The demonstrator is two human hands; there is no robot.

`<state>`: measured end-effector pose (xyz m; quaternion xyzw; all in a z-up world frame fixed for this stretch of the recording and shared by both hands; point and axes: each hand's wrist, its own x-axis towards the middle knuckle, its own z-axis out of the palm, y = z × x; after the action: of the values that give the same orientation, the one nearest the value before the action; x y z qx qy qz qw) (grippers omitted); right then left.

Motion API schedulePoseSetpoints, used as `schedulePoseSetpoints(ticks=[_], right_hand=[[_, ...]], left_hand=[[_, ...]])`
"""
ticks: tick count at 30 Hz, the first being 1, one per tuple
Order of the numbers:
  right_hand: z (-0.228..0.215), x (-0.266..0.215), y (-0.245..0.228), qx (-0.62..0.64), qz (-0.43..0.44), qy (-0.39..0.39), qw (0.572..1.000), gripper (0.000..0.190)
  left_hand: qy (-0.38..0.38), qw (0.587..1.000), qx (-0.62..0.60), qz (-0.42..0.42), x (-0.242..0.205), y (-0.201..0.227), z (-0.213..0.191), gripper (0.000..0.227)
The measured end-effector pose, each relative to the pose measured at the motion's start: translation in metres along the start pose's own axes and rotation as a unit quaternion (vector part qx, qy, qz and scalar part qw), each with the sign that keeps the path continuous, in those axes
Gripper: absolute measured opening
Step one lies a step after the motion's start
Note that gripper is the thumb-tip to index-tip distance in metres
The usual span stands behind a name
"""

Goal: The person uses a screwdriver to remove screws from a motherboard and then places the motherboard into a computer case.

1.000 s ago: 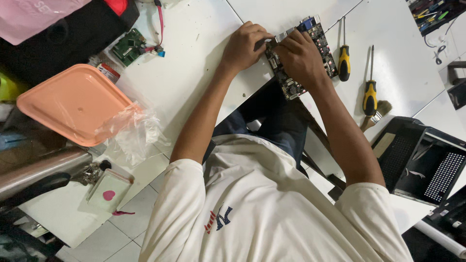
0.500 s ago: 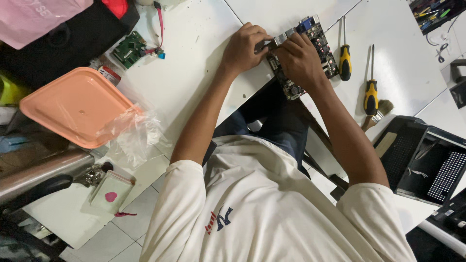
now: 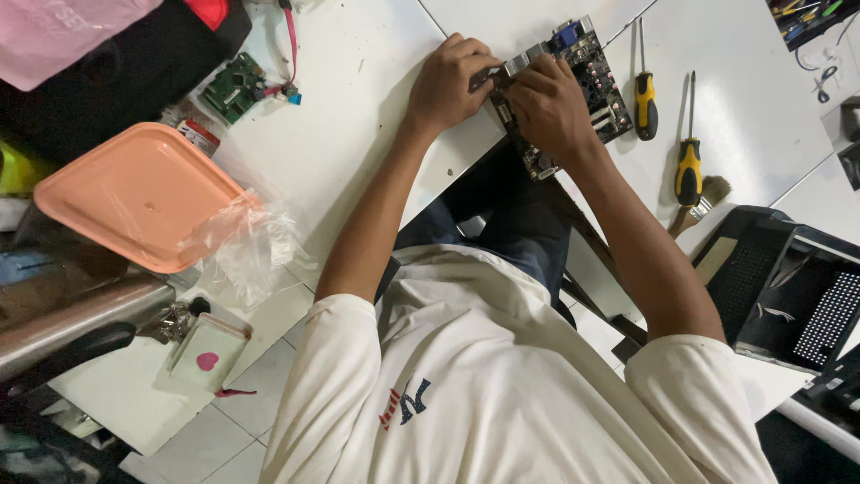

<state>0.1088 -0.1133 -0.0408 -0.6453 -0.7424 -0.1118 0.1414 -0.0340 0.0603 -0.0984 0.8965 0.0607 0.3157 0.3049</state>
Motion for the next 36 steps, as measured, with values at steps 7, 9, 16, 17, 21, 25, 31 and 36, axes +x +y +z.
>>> schedulePoseSetpoints(ticks=[7, 9, 16, 17, 21, 25, 31, 36], right_hand=[[-0.024, -0.004, -0.003, 0.061, 0.033, 0.022, 0.997, 0.016], [-0.027, -0.018, 0.006, 0.133, 0.096, 0.082, 0.983, 0.018], [-0.039, -0.114, 0.075, 0.045, 0.360, 0.143, 0.921, 0.029], [-0.033, -0.129, 0.081, 0.077, 0.379, 0.115, 0.915, 0.029], [-0.021, -0.153, 0.083, 0.111, 0.391, 0.121, 0.906, 0.030], [-0.034, -0.159, 0.060, 0.082, 0.428, 0.143, 0.889, 0.025], [-0.034, -0.170, 0.016, 0.015, 0.446, 0.184, 0.876, 0.033], [-0.042, -0.168, 0.002, -0.006, 0.400, 0.215, 0.891, 0.023]], left_hand=[[-0.007, 1.000, -0.010, -0.017, 0.002, 0.004, -0.004, 0.026], [-0.016, 0.999, -0.012, -0.028, 0.000, 0.000, 0.000, 0.025], [-0.016, 0.999, -0.020, -0.026, 0.000, -0.001, 0.003, 0.019], [-0.007, 0.999, -0.023, -0.027, 0.002, 0.002, 0.000, 0.020], [0.000, 0.997, -0.050, -0.050, 0.004, 0.007, -0.007, 0.032], [0.028, 0.996, -0.068, -0.047, 0.010, 0.012, -0.009, 0.031], [0.011, 0.992, -0.016, -0.126, 0.026, 0.026, 0.019, 0.044], [-0.155, 0.964, 0.062, -0.208, 0.054, 0.039, 0.048, 0.047]])
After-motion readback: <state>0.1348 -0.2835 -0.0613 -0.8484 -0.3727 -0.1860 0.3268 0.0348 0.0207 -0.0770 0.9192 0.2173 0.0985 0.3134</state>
